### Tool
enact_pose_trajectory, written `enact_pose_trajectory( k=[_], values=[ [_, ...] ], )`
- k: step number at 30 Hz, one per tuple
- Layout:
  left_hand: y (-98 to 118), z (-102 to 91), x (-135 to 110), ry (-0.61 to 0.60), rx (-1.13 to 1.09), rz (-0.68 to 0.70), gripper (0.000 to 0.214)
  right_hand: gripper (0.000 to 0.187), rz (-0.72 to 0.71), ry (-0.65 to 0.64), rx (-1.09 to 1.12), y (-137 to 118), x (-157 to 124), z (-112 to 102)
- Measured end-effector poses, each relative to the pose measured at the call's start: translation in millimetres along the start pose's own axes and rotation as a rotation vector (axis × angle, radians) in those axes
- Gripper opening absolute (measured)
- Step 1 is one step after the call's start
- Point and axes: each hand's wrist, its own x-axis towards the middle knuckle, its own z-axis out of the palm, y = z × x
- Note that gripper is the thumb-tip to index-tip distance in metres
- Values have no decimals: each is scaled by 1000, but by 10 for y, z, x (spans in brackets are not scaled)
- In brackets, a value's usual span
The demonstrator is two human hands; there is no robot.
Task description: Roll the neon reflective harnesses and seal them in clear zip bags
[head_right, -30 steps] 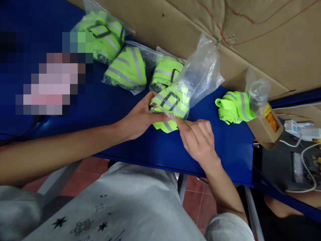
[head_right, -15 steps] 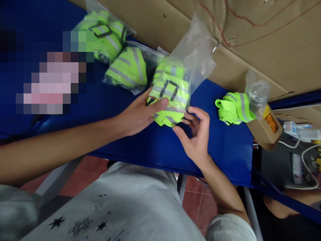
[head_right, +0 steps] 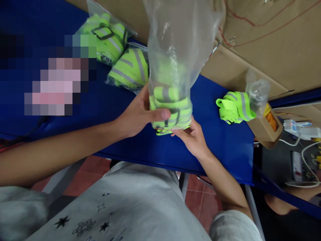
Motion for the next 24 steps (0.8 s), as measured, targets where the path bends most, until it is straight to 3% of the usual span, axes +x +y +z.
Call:
enact_pose_trajectory(
  k=[3,6,11,14,19,24],
  values=[
    [-44,34,-19,-151,6,-60,72,30,29,0,16,-36,-3,17],
    [-212,87,-25,-234,44,-89,60,37,82,113,86,-83,20,84],
    [-367,119,5,-160,-11,-100,66,39,82,250,196,-118,56,187],
    [-333,103,37,-101,-54,-139,66,39,92,255,253,-145,58,188],
    [-313,67,93,62,-129,-47,70,24,97,280,280,-187,36,137],
    [-383,72,67,8,-101,-125,53,24,59,231,240,-225,-1,139]
  ],
)
